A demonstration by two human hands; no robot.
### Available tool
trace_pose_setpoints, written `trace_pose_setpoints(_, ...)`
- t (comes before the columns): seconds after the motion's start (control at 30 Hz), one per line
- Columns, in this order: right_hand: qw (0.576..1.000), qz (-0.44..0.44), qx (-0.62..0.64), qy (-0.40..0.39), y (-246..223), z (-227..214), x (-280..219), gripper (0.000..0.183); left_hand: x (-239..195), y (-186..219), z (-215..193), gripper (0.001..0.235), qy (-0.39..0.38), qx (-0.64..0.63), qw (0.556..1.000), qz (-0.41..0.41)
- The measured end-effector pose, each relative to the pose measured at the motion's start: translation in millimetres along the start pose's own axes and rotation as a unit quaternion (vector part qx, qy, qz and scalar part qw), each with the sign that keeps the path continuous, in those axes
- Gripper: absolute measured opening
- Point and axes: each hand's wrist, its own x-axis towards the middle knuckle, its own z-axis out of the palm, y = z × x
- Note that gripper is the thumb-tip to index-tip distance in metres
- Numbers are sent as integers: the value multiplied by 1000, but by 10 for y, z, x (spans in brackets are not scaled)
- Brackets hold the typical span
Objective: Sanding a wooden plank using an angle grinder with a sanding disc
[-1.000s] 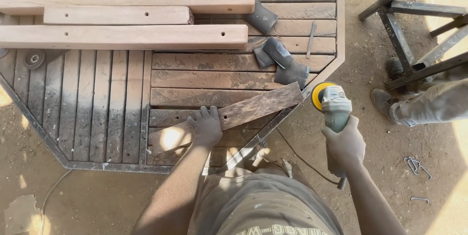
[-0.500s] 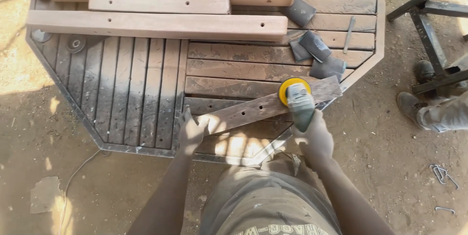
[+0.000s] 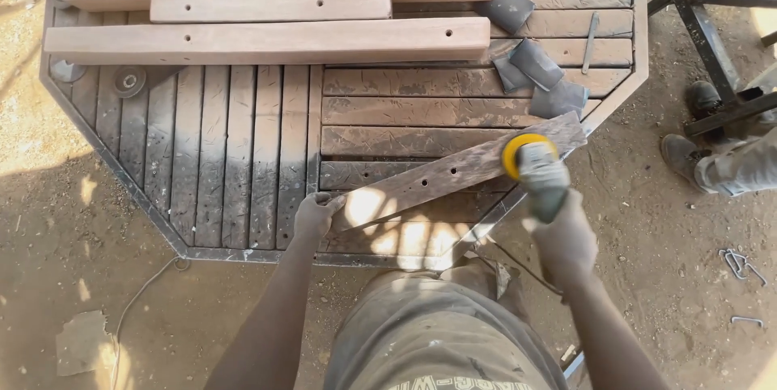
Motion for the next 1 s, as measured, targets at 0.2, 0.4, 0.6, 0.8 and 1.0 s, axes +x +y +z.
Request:
trace_pose_setpoints(0.2, 990, 29, -32, 131, 224, -360, 327, 63, 8, 46, -85, 58, -28, -24, 999, 2)
trace_pose_setpoints(0.4, 998, -19, -9, 61, -600, 234, -419, 60, 387, -468, -126, 88, -81, -253, 958, -104)
trace_pose_setpoints(0.6, 985, -140, -53, -82, -825, 1085, -842, 80, 480, -647, -233, 101, -214, -373, 892, -141)
trace_pose_setpoints(0.8, 986, -150, -75, -3, -456, 738, -775, 75, 255, -365, -322, 110, -233, -363, 888, -158)
trace_pose_setpoints(1.0, 992, 43, -2, 122, 170, 229, -178, 71, 540, -554, -209, 118, -257, -373, 880, -145)
